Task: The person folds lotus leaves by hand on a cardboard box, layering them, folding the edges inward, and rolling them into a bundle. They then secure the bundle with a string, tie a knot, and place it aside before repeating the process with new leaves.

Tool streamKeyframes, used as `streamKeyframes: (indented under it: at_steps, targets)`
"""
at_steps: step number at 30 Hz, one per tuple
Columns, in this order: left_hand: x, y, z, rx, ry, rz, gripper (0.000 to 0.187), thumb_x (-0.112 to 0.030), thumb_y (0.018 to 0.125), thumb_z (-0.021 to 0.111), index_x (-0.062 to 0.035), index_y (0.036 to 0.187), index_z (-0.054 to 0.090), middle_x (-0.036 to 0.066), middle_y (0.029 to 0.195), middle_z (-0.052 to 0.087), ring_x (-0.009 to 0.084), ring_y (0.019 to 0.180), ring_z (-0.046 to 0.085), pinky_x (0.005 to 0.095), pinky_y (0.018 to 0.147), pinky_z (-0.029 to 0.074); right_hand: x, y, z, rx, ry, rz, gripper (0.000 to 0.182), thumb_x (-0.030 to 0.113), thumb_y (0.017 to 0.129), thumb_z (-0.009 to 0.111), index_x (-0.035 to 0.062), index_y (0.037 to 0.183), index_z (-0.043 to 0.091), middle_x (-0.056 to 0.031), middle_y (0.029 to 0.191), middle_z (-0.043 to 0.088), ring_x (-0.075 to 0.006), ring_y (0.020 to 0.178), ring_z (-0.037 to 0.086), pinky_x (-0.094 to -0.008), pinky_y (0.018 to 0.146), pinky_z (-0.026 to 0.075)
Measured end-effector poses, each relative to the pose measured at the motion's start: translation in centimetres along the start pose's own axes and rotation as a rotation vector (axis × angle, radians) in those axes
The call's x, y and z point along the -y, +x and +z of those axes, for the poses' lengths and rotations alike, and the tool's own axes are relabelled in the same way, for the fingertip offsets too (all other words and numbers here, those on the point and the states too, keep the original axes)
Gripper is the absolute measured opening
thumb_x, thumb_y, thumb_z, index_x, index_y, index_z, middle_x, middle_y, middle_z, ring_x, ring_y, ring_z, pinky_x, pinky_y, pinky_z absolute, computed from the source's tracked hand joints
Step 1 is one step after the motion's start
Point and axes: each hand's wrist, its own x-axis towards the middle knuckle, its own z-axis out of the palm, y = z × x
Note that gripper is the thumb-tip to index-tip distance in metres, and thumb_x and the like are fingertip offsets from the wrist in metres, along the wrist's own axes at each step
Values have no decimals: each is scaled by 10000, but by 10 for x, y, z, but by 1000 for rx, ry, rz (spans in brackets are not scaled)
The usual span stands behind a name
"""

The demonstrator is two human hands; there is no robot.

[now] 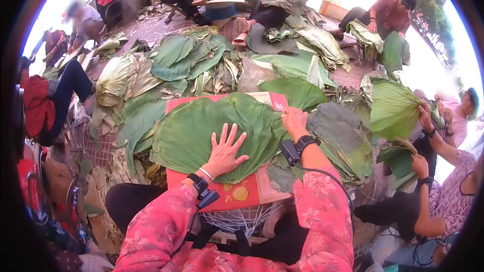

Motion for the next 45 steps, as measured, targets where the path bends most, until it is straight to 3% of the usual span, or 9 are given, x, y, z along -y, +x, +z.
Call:
streamKeyframes:
  at_steps: [3,7,14,17,19,23,31,39,45]
  targets:
    - [1,0,0,7,-8,-3,730,-527,753,578,-182,1354,350,146,1465,152,366,1359,57,655,985,141,-18,1,-1,-87,151,26,225,314,780,603,120,889,638,-92,912,647,-294,911,588,-508,844,386]
    - [0,2,0,25,-9,-7,725,-545,764,560,-190,1358,344,147,1464,152,369,1357,64,653,980,141,-8,1,2,-74,47,30,234,297,753,627,123,909,644,-92,925,647,-277,940,586,-400,814,441]
    - [0,2,-3,39,-13,-22,722,-564,768,545,-198,1358,346,151,1463,157,366,1358,63,660,975,135,-23,6,-24,164,72,235,331,253,695,667,117,994,630,-101,981,638,-270,945,587,-412,807,442]
    - [0,1,-1,34,-9,-24,725,-566,761,548,-201,1356,353,152,1463,159,366,1357,69,657,977,133,9,-10,-40,-93,-271,130,417,231,731,628,122,1127,556,-84,1185,547,-249,1127,477,-433,892,379]
    - [-1,2,-1,31,-12,-27,726,-565,758,552,-202,1355,356,151,1463,160,365,1357,72,654,980,130,28,-11,-29,-403,-186,-324,500,278,755,596,138,1221,482,-88,1273,469,-270,1203,386,-471,904,321]
    - [-2,3,-4,40,-22,-35,726,-549,749,565,-182,1347,377,156,1454,188,366,1358,76,645,994,117,68,-38,24,-140,-164,-488,567,454,850,473,165,1329,380,-105,1376,359,-303,1271,307,-546,964,239]
    - [-1,4,1,72,48,-35,730,-549,756,554,-187,1360,362,144,1469,163,352,1364,67,642,999,99,61,-49,26,-120,-79,-439,581,437,867,461,136,1348,337,-119,1389,332,-302,1283,293,-526,985,236]
    - [-1,3,1,64,49,-20,730,-540,757,557,-195,1365,346,136,1474,145,351,1364,53,645,999,94,-16,-128,-77,-33,-143,-513,498,302,802,570,65,1223,450,-104,1253,453,-249,1177,404,-425,912,308]
    - [3,6,-4,137,-29,-36,801,-564,731,576,-185,1382,305,133,1483,117,351,1370,17,657,995,72,-129,-189,-107,-134,-90,-75,516,333,744,624,88,1181,505,-98,1240,473,-252,1187,401,-440,928,320]
